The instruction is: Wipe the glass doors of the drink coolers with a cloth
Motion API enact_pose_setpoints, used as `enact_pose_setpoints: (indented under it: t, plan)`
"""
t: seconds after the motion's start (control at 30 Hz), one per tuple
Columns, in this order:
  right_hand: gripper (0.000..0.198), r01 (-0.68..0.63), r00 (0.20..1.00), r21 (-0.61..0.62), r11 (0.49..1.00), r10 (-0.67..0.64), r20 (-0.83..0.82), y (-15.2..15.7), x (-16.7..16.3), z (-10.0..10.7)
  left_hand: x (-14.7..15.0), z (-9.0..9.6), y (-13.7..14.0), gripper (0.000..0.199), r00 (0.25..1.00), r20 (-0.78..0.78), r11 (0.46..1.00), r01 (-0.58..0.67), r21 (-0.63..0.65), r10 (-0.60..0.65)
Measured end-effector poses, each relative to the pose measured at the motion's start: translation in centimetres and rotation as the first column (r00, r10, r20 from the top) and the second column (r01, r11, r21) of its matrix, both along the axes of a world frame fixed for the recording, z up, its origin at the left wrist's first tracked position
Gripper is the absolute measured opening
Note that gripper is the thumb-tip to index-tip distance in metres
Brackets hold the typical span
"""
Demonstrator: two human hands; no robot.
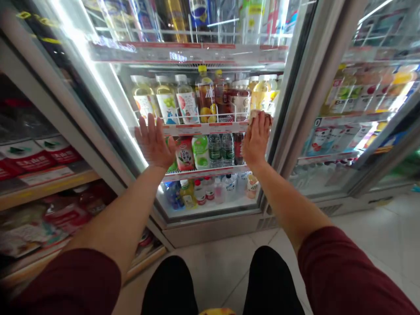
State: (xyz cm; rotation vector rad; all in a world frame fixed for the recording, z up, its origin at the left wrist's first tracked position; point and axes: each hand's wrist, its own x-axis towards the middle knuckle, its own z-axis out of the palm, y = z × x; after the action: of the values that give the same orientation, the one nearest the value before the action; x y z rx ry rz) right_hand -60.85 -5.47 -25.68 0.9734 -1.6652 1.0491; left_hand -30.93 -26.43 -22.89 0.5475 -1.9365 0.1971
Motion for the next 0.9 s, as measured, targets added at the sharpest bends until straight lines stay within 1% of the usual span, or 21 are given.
enact_pose_setpoints:
  t: [0.03, 0.07, 0.13, 0.2, 0.23, 0.27, 0.3, 0.43, 0.47, 0.5, 0.53, 0.57, 0.6, 0.63, 0.67, 0.7, 0.73, 0.77, 0.8, 0.83, 0.9]
  plan:
    - [0.062, -0.013, 1.000, 0.018, 1.000, 0.013, -0.001, 0.1, 0.3, -0.2, 0.0, 0.0, 0.1, 0.076, 1.000, 0.004, 1.000, -0.008, 0.002, 0.008]
    - [0.062, -0.033, 0.999, 0.054, 0.998, 0.034, -0.004, 0.4, 0.9, -1.2, 0.0, 0.1, 0.2, 0.076, 1.000, 0.005, 1.000, -0.009, 0.008, 0.009]
    - [0.060, -0.089, 0.996, 0.184, 0.979, 0.094, -0.014, 1.5, 2.6, -4.3, 0.1, 0.3, 0.4, 0.077, 1.000, 0.001, 1.000, 0.007, 0.030, -0.007]
    - [0.058, -0.134, 0.989, 0.340, 0.931, 0.150, -0.021, 2.6, 4.0, -7.1, 0.1, 0.5, 0.6, 0.078, 1.000, -0.001, 0.998, 0.023, 0.054, -0.023]
    - [0.057, -0.140, 0.987, 0.393, 0.909, 0.161, -0.020, 3.0, 4.4, -7.6, 0.1, 0.6, 0.6, 0.079, 1.000, -0.002, 0.998, 0.028, 0.063, -0.028]
    - [0.058, -0.137, 0.987, 0.420, 0.897, 0.159, -0.017, 3.1, 4.5, -7.4, 0.1, 0.6, 0.6, 0.081, 1.000, -0.003, 0.997, 0.030, 0.069, -0.030]
    - [0.059, -0.125, 0.989, 0.419, 0.899, 0.145, -0.014, 3.0, 4.4, -6.5, 0.1, 0.7, 0.6, 0.082, 1.000, -0.004, 0.997, 0.029, 0.071, -0.029]
    - [0.066, -0.075, 0.996, 0.260, 0.963, 0.086, -0.031, 0.7, 2.8, 0.9, 0.1, 0.5, 0.1, 0.089, 0.999, -0.020, 0.999, 0.029, 0.037, -0.028]
    - [0.067, -0.072, 0.996, 0.217, 0.973, 0.082, -0.037, 0.1, 2.7, 2.2, 0.1, 0.4, 0.0, 0.089, 0.999, -0.027, 0.999, 0.037, 0.022, -0.036]
    - [0.067, -0.073, 0.996, 0.190, 0.979, 0.082, -0.043, -0.3, 2.9, 2.7, 0.0, 0.3, -0.1, 0.089, 0.998, -0.034, 0.999, 0.048, 0.008, -0.048]
    - [0.067, -0.079, 0.995, 0.185, 0.980, 0.089, -0.050, -0.5, 3.3, 2.4, 0.0, 0.2, -0.2, 0.088, 0.997, -0.042, 0.998, 0.059, -0.002, -0.059]
    - [0.066, -0.092, 0.992, 0.209, 0.974, 0.107, -0.062, -0.5, 3.9, 1.4, 0.0, 0.2, -0.3, 0.088, 0.996, -0.050, 0.998, 0.067, -0.007, -0.068]
    - [0.065, -0.111, 0.987, 0.260, 0.959, 0.136, -0.080, -0.3, 4.6, -0.2, 0.0, 0.2, -0.4, 0.088, 0.996, -0.059, 0.997, 0.071, -0.005, -0.071]
    - [0.063, -0.138, 0.977, 0.341, 0.930, 0.183, -0.105, 0.2, 5.3, -2.2, 0.0, 0.2, -0.4, 0.087, 0.995, -0.066, 0.997, 0.072, 0.004, -0.072]
    - [0.063, -0.169, 0.960, 0.440, 0.882, 0.249, -0.131, 0.6, 5.8, -4.1, 0.0, 0.2, -0.4, 0.087, 0.995, -0.071, 0.997, 0.075, 0.018, -0.073]
    - [0.064, -0.195, 0.936, 0.543, 0.817, 0.320, -0.147, 1.1, 6.2, -5.8, 0.0, 0.2, -0.4, 0.086, 0.994, -0.074, 0.996, 0.081, 0.034, -0.078]
    - [0.064, -0.204, 0.917, 0.612, 0.764, 0.368, -0.153, 1.5, 6.4, -6.8, 0.0, 0.2, -0.4, 0.085, 0.994, -0.075, 0.995, 0.089, 0.050, -0.085]
    - [0.064, -0.206, 0.904, 0.656, 0.726, 0.398, -0.156, 1.7, 6.4, -7.1, 0.1, 0.2, -0.5, 0.083, 0.993, -0.074, 0.994, 0.094, 0.060, -0.090]
    - [0.063, -0.204, 0.901, 0.667, 0.717, 0.404, -0.159, 1.7, 6.3, -6.5, 0.1, 0.2, -0.5, 0.082, 0.994, -0.071, 0.994, 0.093, 0.058, -0.089]
    - [0.062, -0.198, 0.908, 0.644, 0.739, 0.385, -0.163, 1.4, 6.1, -5.3, 0.1, 0.1, -0.6, 0.081, 0.994, -0.065, 0.995, 0.087, 0.045, -0.084]
    - [0.061, -0.180, 0.937, 0.526, 0.831, 0.307, -0.166, 0.5, 5.8, -1.5, 0.1, 0.0, -0.7, 0.079, 0.997, -0.055, 0.998, 0.060, 0.006, -0.060]
